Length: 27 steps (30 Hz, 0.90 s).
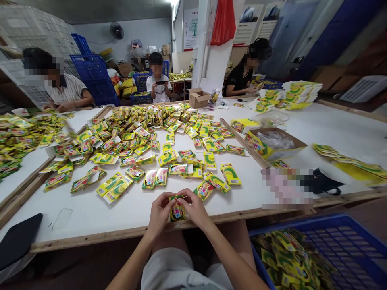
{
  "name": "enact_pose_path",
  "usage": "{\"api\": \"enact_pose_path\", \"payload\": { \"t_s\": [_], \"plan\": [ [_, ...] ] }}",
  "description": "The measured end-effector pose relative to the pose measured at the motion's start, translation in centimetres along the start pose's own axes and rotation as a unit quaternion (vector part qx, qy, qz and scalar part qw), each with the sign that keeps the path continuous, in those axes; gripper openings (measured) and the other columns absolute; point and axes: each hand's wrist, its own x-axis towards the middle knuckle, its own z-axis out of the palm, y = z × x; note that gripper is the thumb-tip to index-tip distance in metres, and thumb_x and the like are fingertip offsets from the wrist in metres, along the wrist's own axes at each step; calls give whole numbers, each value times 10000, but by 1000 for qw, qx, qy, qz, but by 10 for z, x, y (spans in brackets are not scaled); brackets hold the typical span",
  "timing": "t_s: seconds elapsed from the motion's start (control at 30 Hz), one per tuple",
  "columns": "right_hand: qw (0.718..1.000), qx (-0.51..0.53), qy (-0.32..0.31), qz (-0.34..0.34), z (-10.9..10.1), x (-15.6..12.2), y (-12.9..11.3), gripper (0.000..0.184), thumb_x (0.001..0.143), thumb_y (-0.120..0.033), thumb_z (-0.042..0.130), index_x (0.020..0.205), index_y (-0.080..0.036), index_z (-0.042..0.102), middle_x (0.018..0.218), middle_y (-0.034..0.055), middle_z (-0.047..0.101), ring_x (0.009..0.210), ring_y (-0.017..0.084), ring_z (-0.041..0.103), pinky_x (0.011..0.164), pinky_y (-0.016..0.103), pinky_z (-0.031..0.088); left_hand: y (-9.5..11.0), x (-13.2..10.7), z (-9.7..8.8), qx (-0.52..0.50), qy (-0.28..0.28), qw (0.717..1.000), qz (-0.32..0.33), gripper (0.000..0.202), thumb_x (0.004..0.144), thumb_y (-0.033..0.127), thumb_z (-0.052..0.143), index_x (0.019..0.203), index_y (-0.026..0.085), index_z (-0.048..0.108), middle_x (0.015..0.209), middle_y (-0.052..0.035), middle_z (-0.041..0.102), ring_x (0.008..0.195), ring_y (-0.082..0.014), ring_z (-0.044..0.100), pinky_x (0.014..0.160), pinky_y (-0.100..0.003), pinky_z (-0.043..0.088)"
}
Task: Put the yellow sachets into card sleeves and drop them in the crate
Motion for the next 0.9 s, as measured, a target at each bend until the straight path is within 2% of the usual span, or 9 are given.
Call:
{"api": "enact_pose_path", "payload": {
  "t_s": [0.07, 0.13, 0.27, 0.33, 0.47, 0.53, 0.63, 0.77, 0.9],
  "plan": [
    [999, -41, 28, -16, -24, -12, -11, 133, 834, -244, 524, 901, -220, 636, 893, 32, 683, 811, 188, 645, 727, 296, 509, 7, 0, 7, 5, -2, 1000, 12, 284, 823, 348, 624, 1057, 190, 591, 935, -69, 670, 893, -202, 633, 794, -308, 499],
    [988, -134, 76, -17, -67, -33, -24, 159, 845, -274, 504, 902, -233, 647, 914, 49, 689, 855, 214, 637, 761, 324, 497, 13, 6, 15, 32, -12, 999, 29, 367, 846, 346, 592, 1184, 223, 517, 1027, -75, 647, 935, -200, 622, 820, -321, 491],
    [913, -378, 142, 50, -162, -72, -37, 180, 802, -359, 529, 789, -244, 667, 844, 79, 678, 784, 263, 622, 723, 384, 473, 8, 29, 43, 172, -30, 982, 67, 389, 822, 342, 607, 1187, 235, 525, 1065, -87, 627, 955, -231, 595, 833, -377, 469],
    [889, -424, 163, 50, -180, -73, -30, 189, 797, -368, 533, 828, -236, 665, 885, 90, 679, 838, 279, 622, 771, 409, 469, -1, 39, 63, 239, -53, 964, 99, 421, 788, 316, 643, 1183, 223, 534, 1081, -103, 621, 1011, -269, 569, 882, -430, 437],
    [906, -400, 139, 0, -156, -33, 2, 283, 764, -268, 593, 1039, -206, 622, 1077, 99, 660, 1025, 279, 593, 902, 423, 454, -11, 43, 88, 301, -88, 938, 147, 485, 755, 272, 673, 1210, 212, 517, 1195, -132, 565, 1133, -316, 497, 950, -484, 385],
    [911, -393, 127, 3, -142, -8, 15, 304, 718, -193, 625, 1022, -196, 634, 1075, 108, 664, 1043, 292, 587, 916, 434, 448, -11, 38, 81, 288, -94, 940, 154, 452, 773, 270, 655, 1202, 220, 520, 1199, -122, 558, 1144, -303, 493, 962, -478, 389],
    [914, -376, 151, 19, -138, 10, 20, 185, 764, -183, 574, 929, -183, 657, 995, 125, 682, 972, 296, 615, 872, 445, 468, -6, 30, 51, 241, -69, 959, 135, 387, 805, 269, 617, 1180, 234, 528, 1187, -106, 569, 1127, -275, 521, 954, -464, 418],
    [971, -141, 194, 6, -118, 2, 16, 226, 838, -351, 544, 976, -187, 615, 966, 103, 691, 887, 252, 651, 789, 392, 524, 3, 22, 25, 123, 2, 991, 59, 373, 827, 325, 604, 1166, 227, 484, 1131, -104, 601, 1014, -239, 607, 858, -419, 501],
    [984, 76, 160, 14, -52, -11, 19, 295, 797, -433, 613, 978, -217, 524, 937, 80, 674, 861, 228, 665, 751, 353, 554, 12, 18, 29, -9, 21, 999, 30, 472, 806, 347, 641, 1190, 249, 385, 1067, -77, 628, 924, -197, 660, 771, -328, 538]
  ]
}}
